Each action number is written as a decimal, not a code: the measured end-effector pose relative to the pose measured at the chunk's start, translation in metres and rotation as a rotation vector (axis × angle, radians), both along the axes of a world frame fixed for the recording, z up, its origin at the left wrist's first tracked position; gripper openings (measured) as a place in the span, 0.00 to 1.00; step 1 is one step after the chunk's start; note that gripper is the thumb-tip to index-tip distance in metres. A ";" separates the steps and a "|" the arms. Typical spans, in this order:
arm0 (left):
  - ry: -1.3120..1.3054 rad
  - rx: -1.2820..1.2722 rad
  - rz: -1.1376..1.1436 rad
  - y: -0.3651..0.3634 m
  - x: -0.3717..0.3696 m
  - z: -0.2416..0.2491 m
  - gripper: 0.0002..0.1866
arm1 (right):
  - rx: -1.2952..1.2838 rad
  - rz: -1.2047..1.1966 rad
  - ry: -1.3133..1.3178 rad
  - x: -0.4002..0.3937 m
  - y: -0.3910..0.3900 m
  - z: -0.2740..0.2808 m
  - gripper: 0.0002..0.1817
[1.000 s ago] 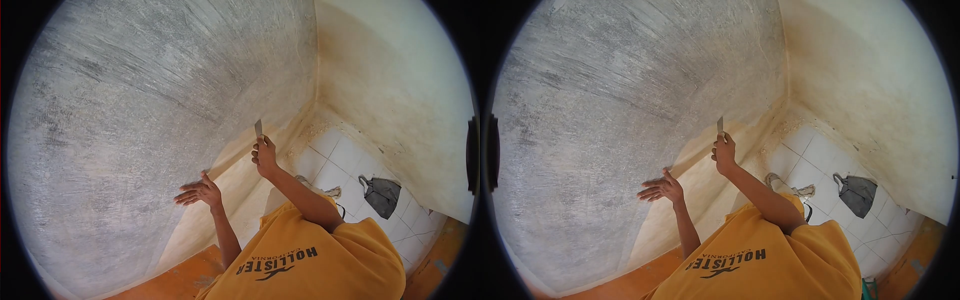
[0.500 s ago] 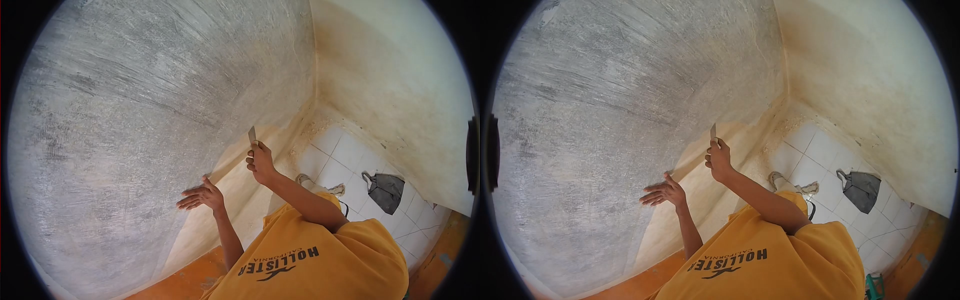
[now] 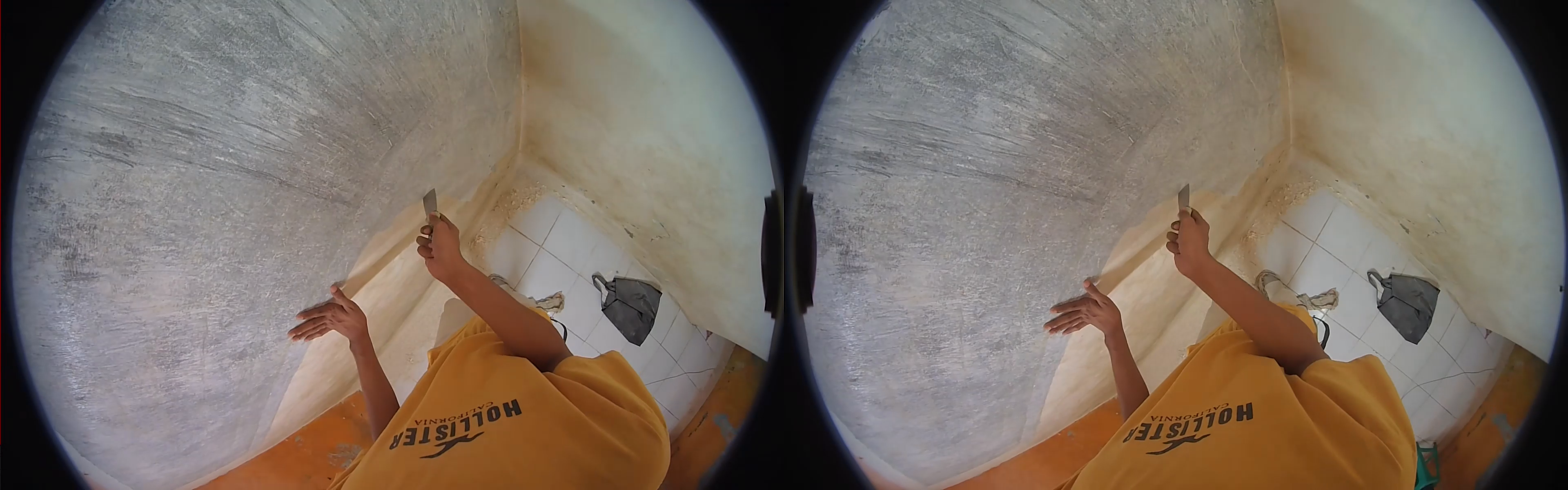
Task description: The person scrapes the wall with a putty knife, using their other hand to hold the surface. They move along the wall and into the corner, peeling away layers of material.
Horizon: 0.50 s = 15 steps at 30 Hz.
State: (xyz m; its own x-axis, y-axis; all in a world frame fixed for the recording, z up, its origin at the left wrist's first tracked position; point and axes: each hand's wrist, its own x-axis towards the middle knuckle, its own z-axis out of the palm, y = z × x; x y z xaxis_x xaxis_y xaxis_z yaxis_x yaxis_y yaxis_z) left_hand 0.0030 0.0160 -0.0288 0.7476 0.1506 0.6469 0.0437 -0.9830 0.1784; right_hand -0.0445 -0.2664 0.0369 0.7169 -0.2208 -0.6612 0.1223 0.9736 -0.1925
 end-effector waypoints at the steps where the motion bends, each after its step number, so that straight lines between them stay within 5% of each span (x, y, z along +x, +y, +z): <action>1: -0.017 -0.001 -0.001 -0.001 0.001 -0.001 0.60 | -0.007 0.007 0.000 -0.001 0.004 0.003 0.04; 4: -0.039 0.009 0.004 -0.012 -0.004 0.014 0.59 | -0.001 0.011 -0.009 -0.005 0.021 0.032 0.04; 9: -0.037 -0.018 0.004 -0.019 -0.003 0.017 0.59 | 0.017 -0.045 0.002 0.009 0.006 -0.011 0.05; 15: -0.056 -0.009 0.001 -0.020 -0.004 0.023 0.60 | -0.002 0.002 -0.027 -0.004 0.022 0.032 0.03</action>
